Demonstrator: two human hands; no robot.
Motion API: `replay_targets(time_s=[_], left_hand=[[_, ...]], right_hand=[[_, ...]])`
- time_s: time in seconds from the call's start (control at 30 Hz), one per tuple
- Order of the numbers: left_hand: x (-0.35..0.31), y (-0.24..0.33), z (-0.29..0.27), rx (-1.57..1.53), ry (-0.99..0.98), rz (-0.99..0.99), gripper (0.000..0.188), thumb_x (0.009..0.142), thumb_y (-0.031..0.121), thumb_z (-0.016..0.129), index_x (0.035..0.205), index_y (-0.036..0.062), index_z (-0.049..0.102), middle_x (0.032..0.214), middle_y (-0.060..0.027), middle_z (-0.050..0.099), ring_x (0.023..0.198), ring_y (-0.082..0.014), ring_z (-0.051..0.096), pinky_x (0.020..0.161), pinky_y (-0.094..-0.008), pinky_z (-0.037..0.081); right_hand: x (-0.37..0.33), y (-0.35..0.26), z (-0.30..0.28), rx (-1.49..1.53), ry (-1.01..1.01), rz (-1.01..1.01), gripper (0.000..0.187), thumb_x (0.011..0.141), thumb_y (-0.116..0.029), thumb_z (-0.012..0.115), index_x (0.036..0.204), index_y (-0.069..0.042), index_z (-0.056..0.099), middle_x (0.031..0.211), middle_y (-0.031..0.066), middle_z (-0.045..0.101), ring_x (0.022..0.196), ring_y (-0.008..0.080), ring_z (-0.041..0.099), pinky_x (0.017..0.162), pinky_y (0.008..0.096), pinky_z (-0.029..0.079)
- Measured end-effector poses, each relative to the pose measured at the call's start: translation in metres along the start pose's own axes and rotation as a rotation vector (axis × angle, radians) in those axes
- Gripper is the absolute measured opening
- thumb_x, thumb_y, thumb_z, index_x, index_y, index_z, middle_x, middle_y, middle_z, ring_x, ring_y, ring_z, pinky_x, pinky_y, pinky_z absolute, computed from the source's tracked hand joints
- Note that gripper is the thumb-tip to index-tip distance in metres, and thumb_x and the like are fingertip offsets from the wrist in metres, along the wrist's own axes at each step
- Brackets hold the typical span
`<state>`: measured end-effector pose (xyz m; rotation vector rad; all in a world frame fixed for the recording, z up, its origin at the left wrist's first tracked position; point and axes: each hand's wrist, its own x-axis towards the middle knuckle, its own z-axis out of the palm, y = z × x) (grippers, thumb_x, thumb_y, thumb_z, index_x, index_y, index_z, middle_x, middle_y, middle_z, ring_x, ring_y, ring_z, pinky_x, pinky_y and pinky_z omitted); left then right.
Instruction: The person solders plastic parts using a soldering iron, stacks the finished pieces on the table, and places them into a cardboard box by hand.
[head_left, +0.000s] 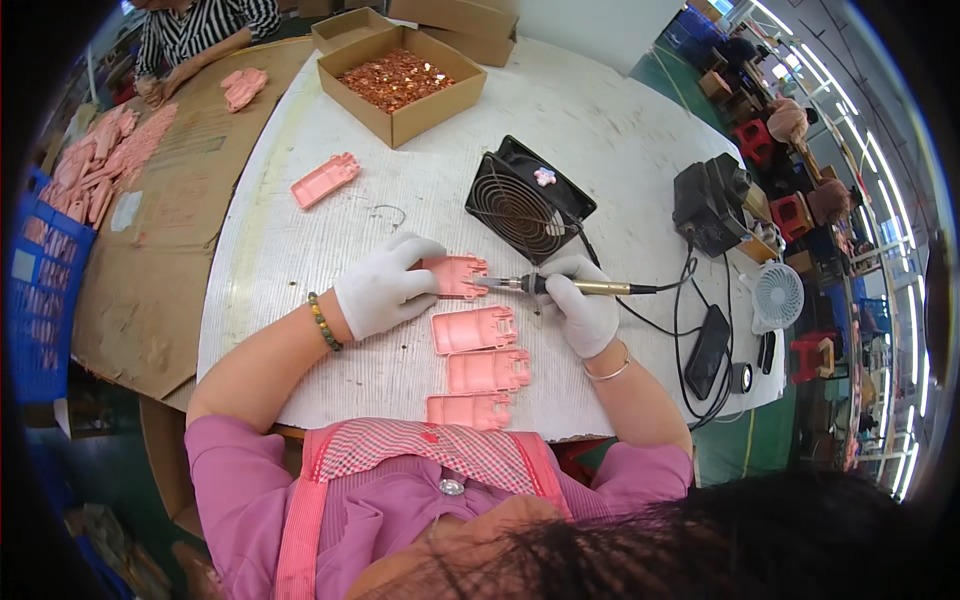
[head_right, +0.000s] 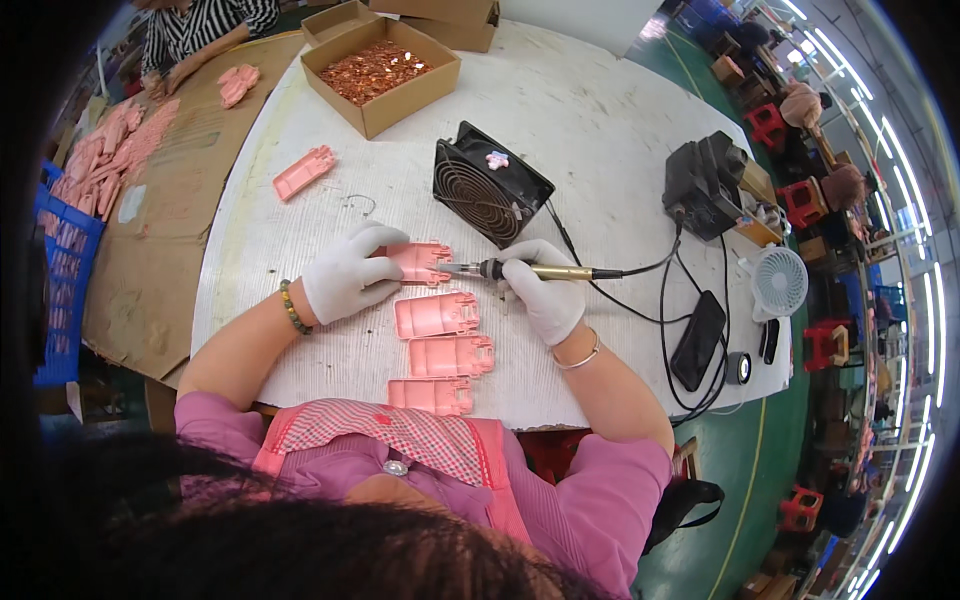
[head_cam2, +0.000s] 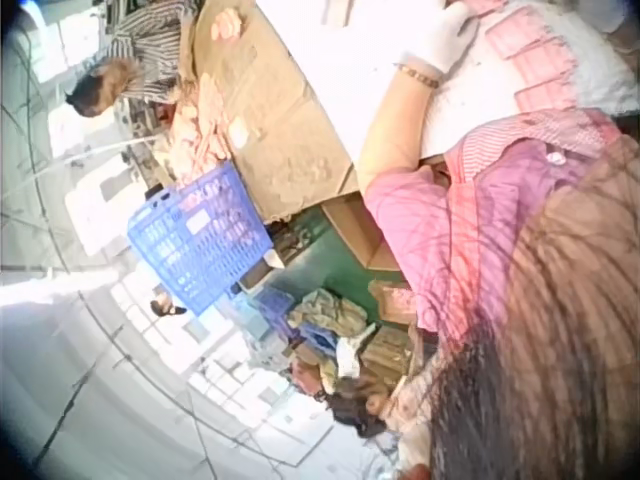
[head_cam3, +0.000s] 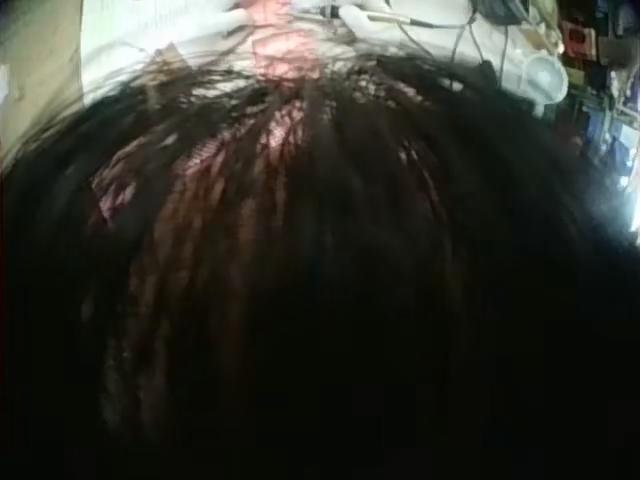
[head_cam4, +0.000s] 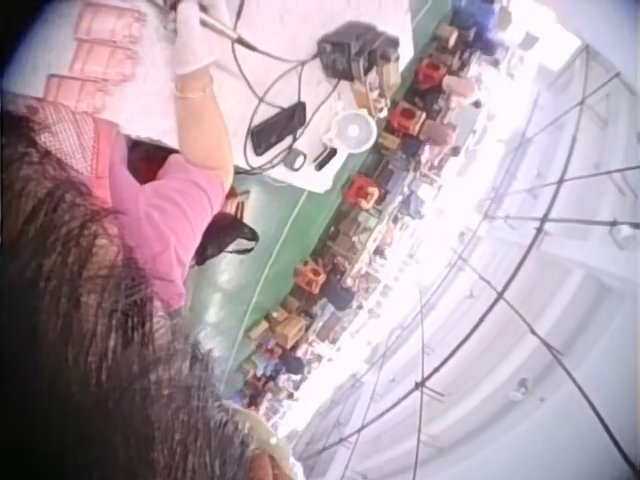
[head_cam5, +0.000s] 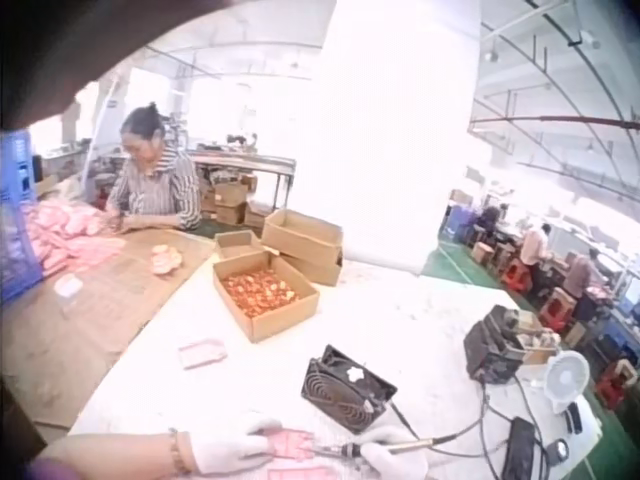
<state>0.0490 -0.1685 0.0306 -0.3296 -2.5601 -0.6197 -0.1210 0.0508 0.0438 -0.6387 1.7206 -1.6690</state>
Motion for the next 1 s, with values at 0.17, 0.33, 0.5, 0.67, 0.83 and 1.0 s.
replay_targets(time_s=[0.17,0.33,0.5,0.67,0.83,1.0], left_hand=[[0.000,-0.001,-0.002,-0.008,-0.015,-0.020,0.014,0.072,0.015,0.066,0.079,0.0086,0.056,0.106,-0.0118,0.054,0.096,-0.0294,0.051,0.083,-0.0369,0.045],[0.000,-0.017,-0.015,0.258,0.227,-0.324,0.019,0.075,0.019,0.063,0.090,0.0094,0.058,0.112,-0.0135,0.054,0.102,-0.0326,0.052,0.091,-0.0418,0.038],[-0.021,-0.063,-0.027,0.682,0.321,-0.662,0.031,0.076,0.022,0.062,0.103,0.0104,0.053,0.125,-0.0151,0.045,0.119,-0.0289,0.040,0.095,-0.0439,0.033],[-0.022,-0.067,-0.034,0.529,0.200,-0.713,0.017,0.076,0.019,0.062,0.087,0.0090,0.055,0.098,-0.0118,0.056,0.094,-0.0285,0.053,0.077,-0.0388,0.041],[-0.008,-0.039,-0.030,0.339,0.229,-0.566,0.011,0.075,0.012,0.064,0.079,0.0066,0.056,0.089,-0.0133,0.059,0.084,-0.0290,0.056,0.070,-0.0363,0.045],[-0.002,-0.016,-0.020,0.019,0.170,-0.154,0.011,0.076,0.009,0.065,0.081,0.0059,0.056,0.106,-0.0145,0.058,0.096,-0.0320,0.056,0.081,-0.0363,0.046]], right_hand=[[0.003,0.008,-0.005,0.127,0.032,-0.019,0.012,0.086,-0.012,0.053,0.091,-0.003,0.058,0.071,0.0033,0.060,0.056,0.0053,0.051,0.051,0.0182,0.043],[0.004,0.010,-0.012,0.180,0.007,-0.048,0.013,0.089,-0.015,0.052,0.094,-0.003,0.056,0.072,0.0026,0.059,0.057,0.0047,0.051,0.054,0.0173,0.043],[0.006,0.011,-0.011,0.194,-0.018,-0.055,0.014,0.089,-0.015,0.051,0.094,-0.003,0.056,0.072,0.0026,0.059,0.058,0.0047,0.051,0.054,0.0171,0.043],[0.005,0.010,-0.011,0.213,-0.001,-0.043,0.013,0.090,-0.015,0.051,0.093,-0.003,0.055,0.072,0.0025,0.059,0.057,0.0048,0.050,0.054,0.0175,0.042],[0.005,0.009,-0.010,0.310,0.009,-0.048,0.013,0.091,-0.013,0.048,0.096,-0.002,0.054,0.076,0.0039,0.060,0.062,0.0060,0.052,0.058,0.0197,0.044],[0.008,0.013,-0.014,0.332,-0.078,-0.119,0.015,0.092,-0.018,0.047,0.099,-0.005,0.052,0.086,0.0054,0.059,0.071,0.0085,0.054,0.061,0.0218,0.045]])
